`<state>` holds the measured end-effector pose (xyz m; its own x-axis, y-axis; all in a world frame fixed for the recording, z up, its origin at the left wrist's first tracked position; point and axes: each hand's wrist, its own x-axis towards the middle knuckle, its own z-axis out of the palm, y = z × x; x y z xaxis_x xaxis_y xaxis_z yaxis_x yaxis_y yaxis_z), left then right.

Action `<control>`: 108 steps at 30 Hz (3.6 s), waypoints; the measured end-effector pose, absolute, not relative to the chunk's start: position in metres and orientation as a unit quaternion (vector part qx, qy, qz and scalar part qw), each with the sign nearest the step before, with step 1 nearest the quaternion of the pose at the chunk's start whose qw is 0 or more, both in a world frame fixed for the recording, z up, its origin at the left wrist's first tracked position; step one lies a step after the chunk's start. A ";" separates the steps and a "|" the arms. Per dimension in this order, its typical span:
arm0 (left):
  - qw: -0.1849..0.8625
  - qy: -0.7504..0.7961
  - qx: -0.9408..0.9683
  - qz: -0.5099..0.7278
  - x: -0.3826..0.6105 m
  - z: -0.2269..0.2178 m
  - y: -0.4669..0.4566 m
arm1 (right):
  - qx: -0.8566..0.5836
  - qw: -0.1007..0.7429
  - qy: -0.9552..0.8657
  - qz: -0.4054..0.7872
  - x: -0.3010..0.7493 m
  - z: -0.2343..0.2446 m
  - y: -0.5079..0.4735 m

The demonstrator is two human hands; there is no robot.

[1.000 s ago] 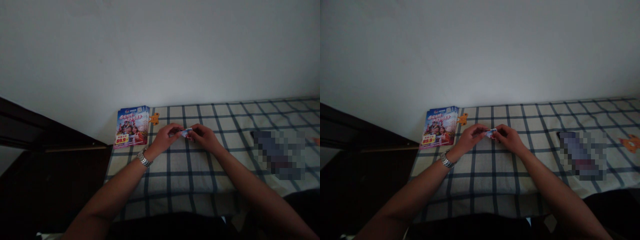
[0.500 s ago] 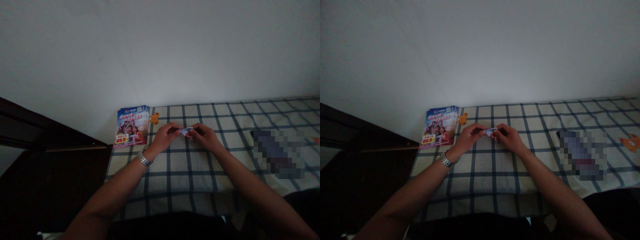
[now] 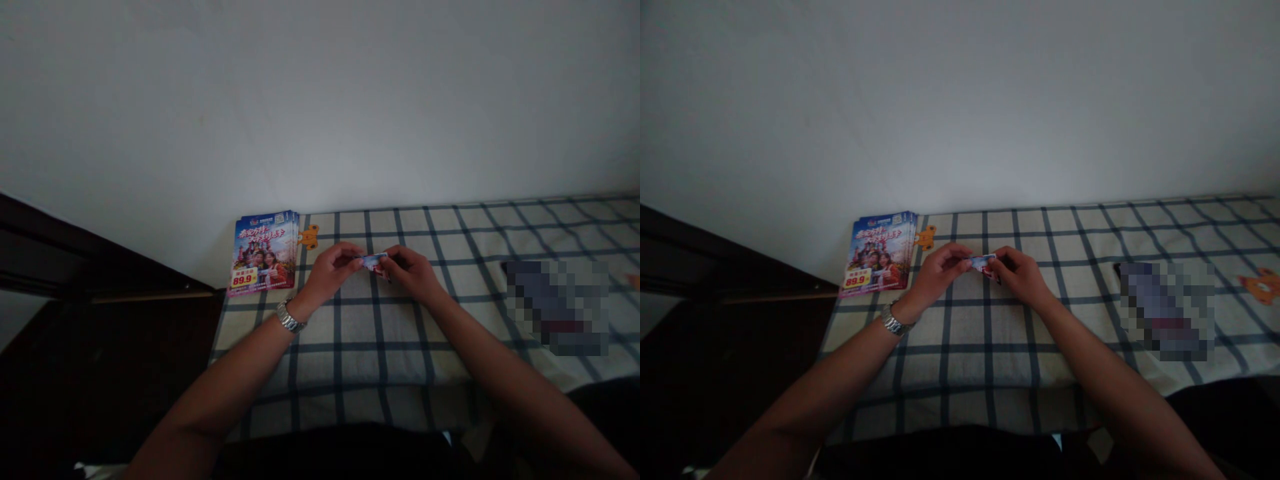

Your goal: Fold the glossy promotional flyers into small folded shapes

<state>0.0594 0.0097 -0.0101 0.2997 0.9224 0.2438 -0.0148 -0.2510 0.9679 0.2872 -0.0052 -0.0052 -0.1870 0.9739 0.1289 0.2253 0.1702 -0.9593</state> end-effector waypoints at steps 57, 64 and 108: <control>0.359 0.411 0.752 0.371 0.048 -0.006 0.014 | -0.505 0.402 -0.709 0.284 0.292 -0.006 -0.003; 0.335 0.424 0.766 0.348 0.048 -0.006 0.012 | -0.505 0.404 -0.707 0.288 0.291 -0.006 -0.003; 0.434 0.376 0.713 0.403 0.059 -0.005 0.006 | -0.484 0.405 -0.675 0.382 0.289 -0.011 -0.004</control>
